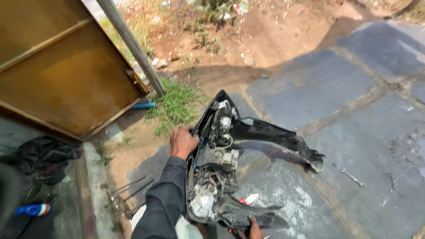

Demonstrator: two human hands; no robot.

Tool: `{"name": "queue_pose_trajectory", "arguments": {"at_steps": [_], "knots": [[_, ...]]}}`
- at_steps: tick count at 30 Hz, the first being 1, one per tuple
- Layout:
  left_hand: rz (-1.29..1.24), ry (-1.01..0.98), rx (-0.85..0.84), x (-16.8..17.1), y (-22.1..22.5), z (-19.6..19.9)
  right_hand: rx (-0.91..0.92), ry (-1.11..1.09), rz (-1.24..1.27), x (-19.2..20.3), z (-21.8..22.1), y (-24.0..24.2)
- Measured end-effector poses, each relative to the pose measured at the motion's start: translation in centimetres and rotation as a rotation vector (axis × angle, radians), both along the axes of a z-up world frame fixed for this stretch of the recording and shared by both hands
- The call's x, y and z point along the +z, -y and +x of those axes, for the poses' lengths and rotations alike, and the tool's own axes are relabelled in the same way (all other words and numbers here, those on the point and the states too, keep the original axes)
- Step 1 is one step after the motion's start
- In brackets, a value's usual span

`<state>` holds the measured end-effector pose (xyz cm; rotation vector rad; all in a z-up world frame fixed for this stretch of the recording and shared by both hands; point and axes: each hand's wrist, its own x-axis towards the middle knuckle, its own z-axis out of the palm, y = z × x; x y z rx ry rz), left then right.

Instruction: The person sits on the ground with a motorcycle front fairing panel across their lap and removes small fasteners and clips from it. They use a screwdriver and red-handled pliers to pry and unscrew parts, handle loose screws by hand, and reposition the panel to reach different sections.

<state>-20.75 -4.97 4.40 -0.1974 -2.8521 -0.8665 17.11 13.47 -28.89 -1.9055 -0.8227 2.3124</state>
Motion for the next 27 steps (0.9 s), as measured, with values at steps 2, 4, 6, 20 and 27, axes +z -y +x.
{"name": "queue_pose_trajectory", "arguments": {"at_steps": [2,4,6,20,27], "knots": [[-0.003,0.032,0.001,0.6,0.5,1.8,0.041,0.084,-0.051,1.7,0.3,0.2],[0.009,0.094,-0.043,2.8,-0.2,2.4,-0.105,-0.068,0.130,0.3,0.0,-0.8],[0.016,0.084,-0.030,1.8,0.1,3.6,-0.060,0.023,0.278,0.4,1.0,-2.3],[0.300,0.125,0.244,0.8,1.1,27.4,-0.028,-0.376,0.556,14.9,2.4,-19.3],[0.416,0.120,0.069,3.1,-0.6,31.0,0.341,-0.812,0.806,37.7,5.3,-13.9]]}}
